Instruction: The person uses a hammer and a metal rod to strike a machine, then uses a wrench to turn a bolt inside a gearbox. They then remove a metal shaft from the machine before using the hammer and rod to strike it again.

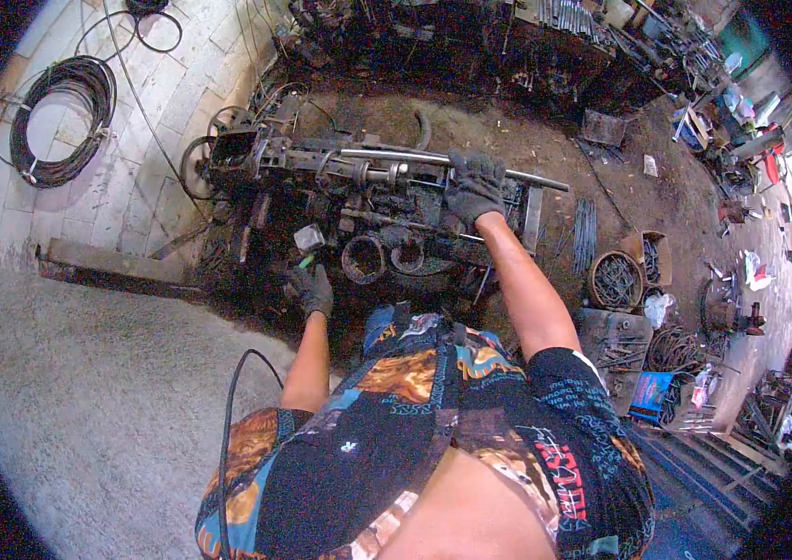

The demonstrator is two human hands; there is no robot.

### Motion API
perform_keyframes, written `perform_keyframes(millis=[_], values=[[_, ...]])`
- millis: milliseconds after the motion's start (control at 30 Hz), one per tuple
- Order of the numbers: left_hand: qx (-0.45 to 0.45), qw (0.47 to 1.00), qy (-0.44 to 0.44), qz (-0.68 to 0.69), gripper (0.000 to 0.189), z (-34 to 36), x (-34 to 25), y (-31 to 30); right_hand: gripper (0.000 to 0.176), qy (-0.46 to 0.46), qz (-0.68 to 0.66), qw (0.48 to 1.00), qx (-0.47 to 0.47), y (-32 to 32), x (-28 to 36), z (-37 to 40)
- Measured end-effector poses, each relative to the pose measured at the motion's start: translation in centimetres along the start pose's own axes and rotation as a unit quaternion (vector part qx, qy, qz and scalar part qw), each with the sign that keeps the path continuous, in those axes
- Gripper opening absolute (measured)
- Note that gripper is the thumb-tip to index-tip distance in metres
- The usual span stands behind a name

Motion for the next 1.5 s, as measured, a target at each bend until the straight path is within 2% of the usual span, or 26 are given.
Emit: perform_keyframes(millis=[67,133,233,267,333,400,533,733,800,933,1000,1067,1133,1233,1300,1333,1400,1433,1500], values=[[-0.005,1.0,-0.027,0.011,0.075,1.3,-2.1,-0.9,0.071,-0.002,-0.008,1.0,-0.001,-0.6,0.1,0.2],[-0.012,0.998,-0.053,0.022,0.076,2.2,-3.6,-1.5,0.07,0.008,-0.026,0.999,0.042,-2.5,0.4,0.5],[-0.043,0.999,-0.013,-0.025,0.074,1.9,-2.3,-0.7,0.068,-0.01,-0.006,1.0,0.003,-2.1,0.4,0.3],[-0.072,0.995,0.017,-0.068,0.073,0.8,0.1,0.7,0.068,-0.01,-0.007,1.0,0.003,-1.1,0.3,0.3],[-0.099,0.988,0.048,-0.111,0.071,0.0,1.3,0.7,0.067,-0.017,0.006,0.999,-0.046,0.6,-0.2,0.4],[-0.005,0.999,0.042,-0.008,0.069,0.1,0.1,0.1,0.067,-0.01,0.01,1.0,-0.024,0.9,-0.4,0.1],[-0.042,0.994,0.0,-0.096,0.069,2.6,-4.2,-2.0,0.068,-0.001,-0.013,0.999,0.048,0.5,-0.4,-0.3],[-0.076,0.994,0.033,-0.07,0.072,0.8,0.1,0.5,0.069,-0.011,0.004,0.999,0.035,-1.2,-0.3,0.1],[-0.083,0.996,0.033,-0.019,0.073,0.5,0.6,0.4,0.068,-0.008,0.004,1.0,0.019,-0.9,-0.2,0.3],[-0.055,0.997,0.025,-0.04,0.075,1.6,-1.7,-0.6,0.066,-0.002,0.0,1.0,-0.002,-0.1,-0.4,0.1],[-0.034,0.999,-0.034,-0.013,0.075,2.0,-2.6,-1.1,0.065,-0.001,0.004,0.999,0.032,-1.5,0.0,0.1],[-0.054,0.999,-0.003,0.002,0.076,1.9,-2.2,-0.8,0.064,-0.001,0.008,0.998,0.066,-1.3,0.0,0.1],[-0.072,0.997,0.026,0.017,0.077,1.8,-2.1,-0.8,0.064,0.01,0.029,0.999,0.025,1.0,-0.5,0.1],[-0.05,0.999,0.014,-0.013,0.077,1.5,-2.2,-0.8,0.064,0.012,0.033,0.999,-0.012,1.8,-0.5,0.4],[-0.026,0.999,-0.031,-0.034,0.077,1.1,-1.5,-0.5,0.063,0.01,0.017,1.0,0.014,-0.1,-0.3,0.5],[-0.026,0.999,-0.031,-0.034,0.077,1.0,-1.3,-0.8,0.063,0.008,0.002,0.999,0.04,-1.2,-0.1,0.6],[0.042,0.999,-0.007,-0.008,0.075,0.8,-1.1,-0.5,0.062,0.006,-0.001,0.999,0.036,-2.2,0.0,0.7],[0.042,0.999,-0.007,-0.008,0.075,0.9,-1.1,-0.1,0.062,0.005,-0.003,0.999,0.034,-2.4,0.0,0.8],[-0.093,0.994,0.015,-0.058,0.071,1.0,0.0,0.7,0.061,0.003,0.001,1.0,0.011,-2.0,-0.1,0.7]])
Point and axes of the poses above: each hand's wrist, its own z-axis away from the middle knuckle, its own y-axis out of the palm, x = y × z, the point moved 5 cm from there along -z, towards the middle knuckle, and after that the axes turned 12 degrees about z, right-handed, at the moved point
